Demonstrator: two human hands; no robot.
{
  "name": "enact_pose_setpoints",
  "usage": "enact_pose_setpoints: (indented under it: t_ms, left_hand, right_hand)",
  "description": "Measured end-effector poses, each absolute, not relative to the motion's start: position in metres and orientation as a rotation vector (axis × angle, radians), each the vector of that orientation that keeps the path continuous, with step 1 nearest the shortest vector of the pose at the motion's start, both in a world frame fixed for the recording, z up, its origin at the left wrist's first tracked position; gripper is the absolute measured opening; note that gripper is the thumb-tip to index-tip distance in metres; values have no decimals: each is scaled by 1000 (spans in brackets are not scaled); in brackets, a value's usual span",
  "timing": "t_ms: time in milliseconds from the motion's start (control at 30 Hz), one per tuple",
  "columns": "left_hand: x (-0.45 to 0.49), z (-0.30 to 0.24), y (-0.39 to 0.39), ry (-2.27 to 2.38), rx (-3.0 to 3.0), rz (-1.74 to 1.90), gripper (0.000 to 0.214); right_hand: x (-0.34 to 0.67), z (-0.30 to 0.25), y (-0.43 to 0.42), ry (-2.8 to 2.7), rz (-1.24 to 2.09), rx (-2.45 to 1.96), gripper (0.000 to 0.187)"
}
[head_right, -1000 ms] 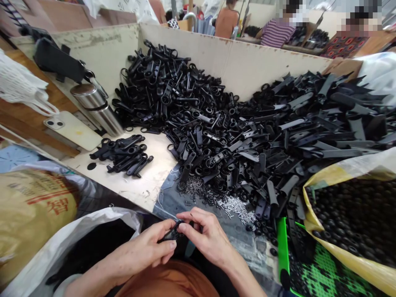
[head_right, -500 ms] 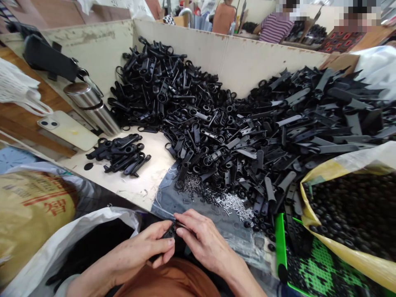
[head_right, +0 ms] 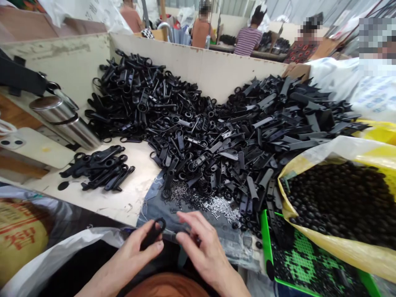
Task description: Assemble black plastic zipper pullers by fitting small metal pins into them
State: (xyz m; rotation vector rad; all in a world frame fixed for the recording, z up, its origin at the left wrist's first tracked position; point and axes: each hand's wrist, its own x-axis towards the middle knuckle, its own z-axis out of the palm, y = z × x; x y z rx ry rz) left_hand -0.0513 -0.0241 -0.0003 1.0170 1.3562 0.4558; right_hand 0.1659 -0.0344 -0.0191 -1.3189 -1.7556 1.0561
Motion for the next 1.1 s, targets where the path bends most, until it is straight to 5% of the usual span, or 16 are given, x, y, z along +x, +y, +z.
enact_pose_setpoints:
  t_ms: [167,667,833,1100]
  left_hand:
    - [-32,-7,3,1637,1578,528,9]
    - [-36,-34,11,1492,1990,528,26]
    - [-40,-31,14,1501,1844,666,19]
    - [-29,-11,8,1310,960,807,47]
  right_hand:
    - [171,-27,-14,-1687,730,-1510,17]
    - [140,-43,3,-1849,566,-1531,26]
    - [149,-29,-3,-1726,651,-1429,18]
    - [150,-11,-4,-1764,730,-1209,14]
